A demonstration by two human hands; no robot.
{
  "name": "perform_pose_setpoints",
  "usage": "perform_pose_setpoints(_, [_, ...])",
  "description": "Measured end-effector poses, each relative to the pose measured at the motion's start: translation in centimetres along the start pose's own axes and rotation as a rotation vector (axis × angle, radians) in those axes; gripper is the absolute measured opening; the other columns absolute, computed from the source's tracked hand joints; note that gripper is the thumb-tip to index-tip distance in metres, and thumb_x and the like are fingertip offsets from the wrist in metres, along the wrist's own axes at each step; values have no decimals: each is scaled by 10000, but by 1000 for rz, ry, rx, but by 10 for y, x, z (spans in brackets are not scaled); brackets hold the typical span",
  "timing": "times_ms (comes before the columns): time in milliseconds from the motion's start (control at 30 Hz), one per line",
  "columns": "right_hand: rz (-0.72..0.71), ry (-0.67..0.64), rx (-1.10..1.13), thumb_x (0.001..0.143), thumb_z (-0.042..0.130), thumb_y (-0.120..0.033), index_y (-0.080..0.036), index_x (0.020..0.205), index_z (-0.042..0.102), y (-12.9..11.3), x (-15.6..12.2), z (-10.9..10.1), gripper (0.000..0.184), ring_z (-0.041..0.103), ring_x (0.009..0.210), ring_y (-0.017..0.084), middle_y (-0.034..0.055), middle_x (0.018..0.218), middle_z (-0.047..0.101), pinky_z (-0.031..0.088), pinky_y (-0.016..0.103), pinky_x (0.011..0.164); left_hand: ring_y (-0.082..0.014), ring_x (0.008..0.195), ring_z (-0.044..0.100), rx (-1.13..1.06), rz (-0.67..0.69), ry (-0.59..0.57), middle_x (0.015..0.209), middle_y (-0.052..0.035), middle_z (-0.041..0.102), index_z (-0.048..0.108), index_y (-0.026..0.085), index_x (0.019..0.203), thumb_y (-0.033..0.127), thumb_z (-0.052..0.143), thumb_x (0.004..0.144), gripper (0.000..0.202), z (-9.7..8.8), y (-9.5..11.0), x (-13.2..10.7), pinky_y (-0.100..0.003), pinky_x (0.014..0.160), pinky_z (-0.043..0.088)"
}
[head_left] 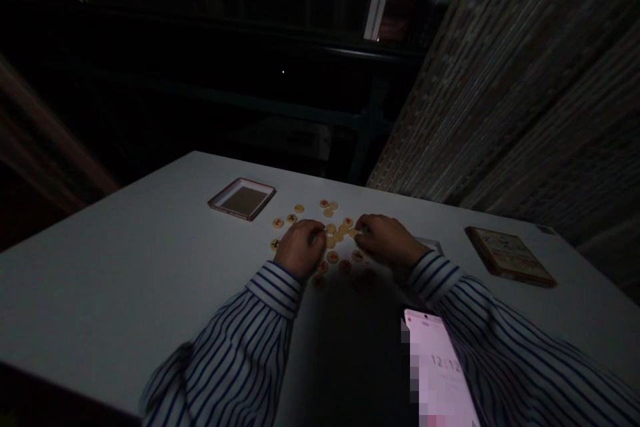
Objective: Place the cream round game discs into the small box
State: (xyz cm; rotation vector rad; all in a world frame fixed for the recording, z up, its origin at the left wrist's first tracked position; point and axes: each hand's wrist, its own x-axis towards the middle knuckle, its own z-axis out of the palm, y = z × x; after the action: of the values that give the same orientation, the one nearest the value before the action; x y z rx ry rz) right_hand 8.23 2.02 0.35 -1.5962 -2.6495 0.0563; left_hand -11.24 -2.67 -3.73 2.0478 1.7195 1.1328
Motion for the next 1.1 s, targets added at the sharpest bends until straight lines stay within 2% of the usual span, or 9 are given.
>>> perform_pose_setpoints(233, [0, -66, -36, 773, 467, -359, -185, 1032, 560, -5, 10, 8, 326, 559, 903, 223, 94, 1013, 624, 362, 303, 710, -182, 916, 578, 6, 0, 6, 934, -58, 658, 632, 158, 895, 214, 476, 780, 202, 0, 1, -1, -318, 872, 440])
perform_pose_setpoints(633, [14, -37, -25, 775, 461, -301, -190, 977, 578, -3, 8, 8, 259, 575, 833, 197, 80, 942, 643, 357, 278, 667, -182, 906, 583, 3, 6, 11, 918, -54, 660, 632, 164, 884, 216, 472, 780, 198, 1, 3, -1, -320, 859, 449])
perform_pose_setpoints(767, [36, 15, 290, 757, 506, -323, -178, 905, 597, 5, 7, 9, 226, 571, 710, 150, 50, 828, 647, 368, 245, 600, -181, 900, 584, 10, 23, 20, 912, -53, 659, 631, 167, 883, 220, 471, 781, 197, 2, 3, -3, -320, 857, 449])
perform_pose_setpoints(933, [108, -27, 829, 721, 566, -301, -126, 857, 588, 12, 9, 9, 222, 530, 577, 104, 25, 696, 610, 376, 218, 511, -180, 894, 586, 15, 25, 14, 909, -48, 659, 631, 180, 880, 223, 469, 783, 193, 3, 2, -4, -316, 852, 450])
perform_pose_setpoints(1100, [133, -32, 1126, 688, 611, -255, -130, 814, 582, 12, 9, 8, 179, 557, 647, 99, 25, 733, 628, 422, 233, 608, -181, 897, 584, 6, 21, 16, 911, -54, 659, 634, 168, 885, 224, 462, 785, 206, 3, 2, -4, -315, 851, 447])
